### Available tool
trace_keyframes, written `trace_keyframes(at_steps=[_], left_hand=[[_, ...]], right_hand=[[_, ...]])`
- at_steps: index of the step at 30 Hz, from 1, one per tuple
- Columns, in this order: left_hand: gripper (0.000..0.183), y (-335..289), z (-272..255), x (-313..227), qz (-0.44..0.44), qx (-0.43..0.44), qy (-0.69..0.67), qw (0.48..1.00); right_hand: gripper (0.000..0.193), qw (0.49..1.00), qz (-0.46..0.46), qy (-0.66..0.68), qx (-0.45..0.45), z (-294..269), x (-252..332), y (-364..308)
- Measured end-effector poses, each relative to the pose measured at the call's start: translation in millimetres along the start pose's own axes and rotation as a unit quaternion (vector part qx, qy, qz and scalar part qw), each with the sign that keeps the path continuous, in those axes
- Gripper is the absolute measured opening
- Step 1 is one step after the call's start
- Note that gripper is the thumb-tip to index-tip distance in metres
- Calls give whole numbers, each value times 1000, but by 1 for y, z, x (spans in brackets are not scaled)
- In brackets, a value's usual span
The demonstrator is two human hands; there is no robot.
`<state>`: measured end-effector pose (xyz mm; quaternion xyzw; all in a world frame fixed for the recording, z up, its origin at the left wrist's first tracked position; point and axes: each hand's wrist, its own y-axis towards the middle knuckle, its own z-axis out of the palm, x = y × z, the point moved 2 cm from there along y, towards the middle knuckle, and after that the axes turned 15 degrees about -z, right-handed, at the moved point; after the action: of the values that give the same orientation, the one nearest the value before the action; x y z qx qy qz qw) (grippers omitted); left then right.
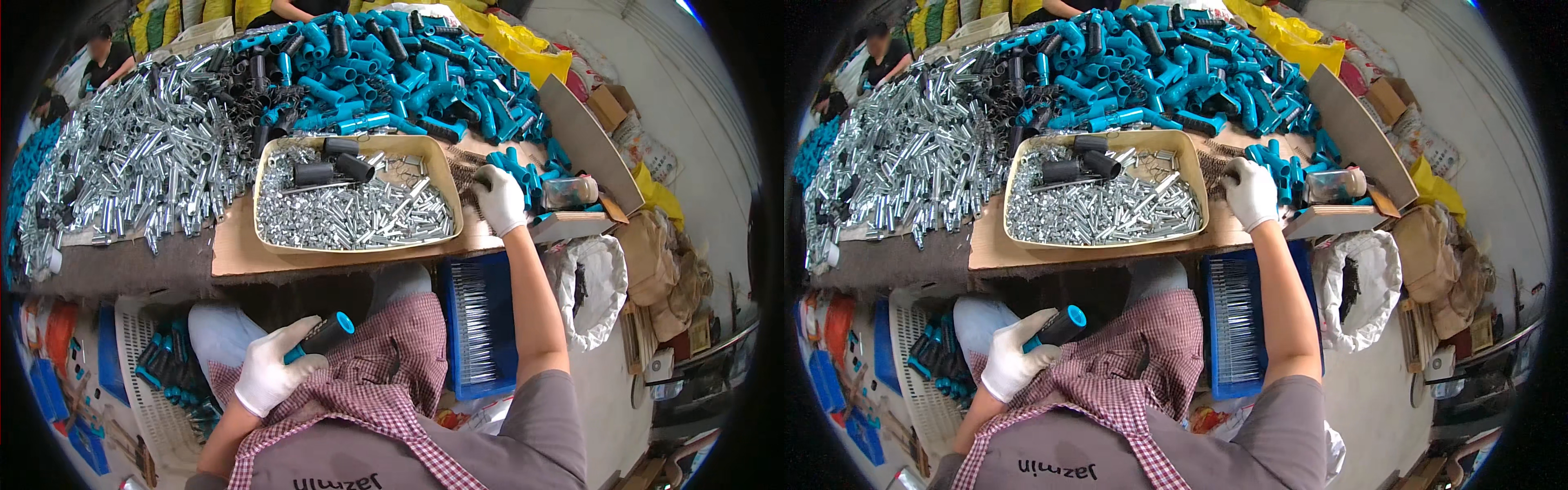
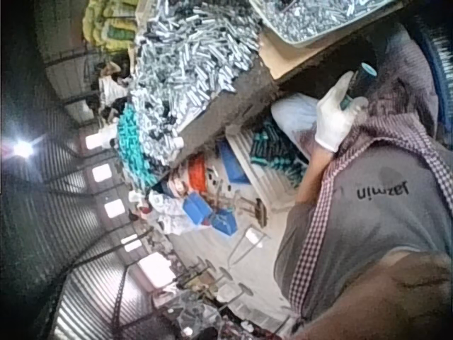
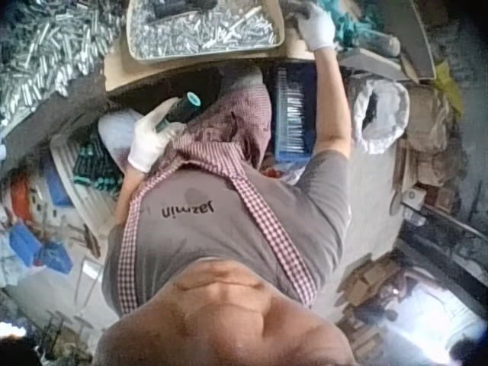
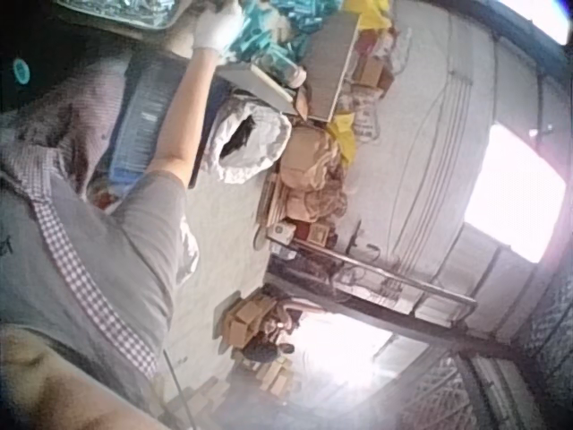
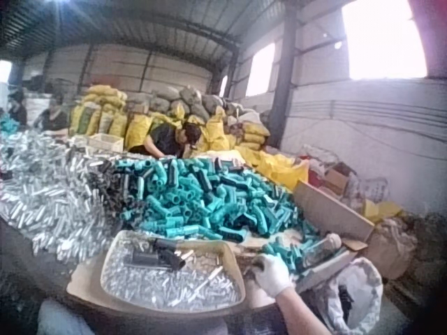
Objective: Assembling plastic and metal components of handheld tools at a factory workbench.
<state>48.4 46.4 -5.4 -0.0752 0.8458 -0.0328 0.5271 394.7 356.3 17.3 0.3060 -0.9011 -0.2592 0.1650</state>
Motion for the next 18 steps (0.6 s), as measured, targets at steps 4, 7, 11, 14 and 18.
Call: trace_keyframes(at_steps=[4, 7, 11, 14, 18], left_hand=[[64, 5, -1, -6, -29, 28, -32, 999], [66, 9, -3, -7, -9, 10, -42, 999], [69, 18, -8, -18, -3, 6, -56, 998], [70, 24, -9, -22, 0, -2, -73, 997], [82, 26, -16, -20, 4, -21, -39, 999]], right_hand=[[15, 997, 19, -2, -73, 3, -6, -4], [16, 972, 106, 151, -147, -10, 15, 1], [15, 965, -56, 255, 14, -35, 136, -11], [19, 886, -187, 406, 126, -40, 203, -22], [19, 868, -121, 458, 148, -44, 205, -17]])
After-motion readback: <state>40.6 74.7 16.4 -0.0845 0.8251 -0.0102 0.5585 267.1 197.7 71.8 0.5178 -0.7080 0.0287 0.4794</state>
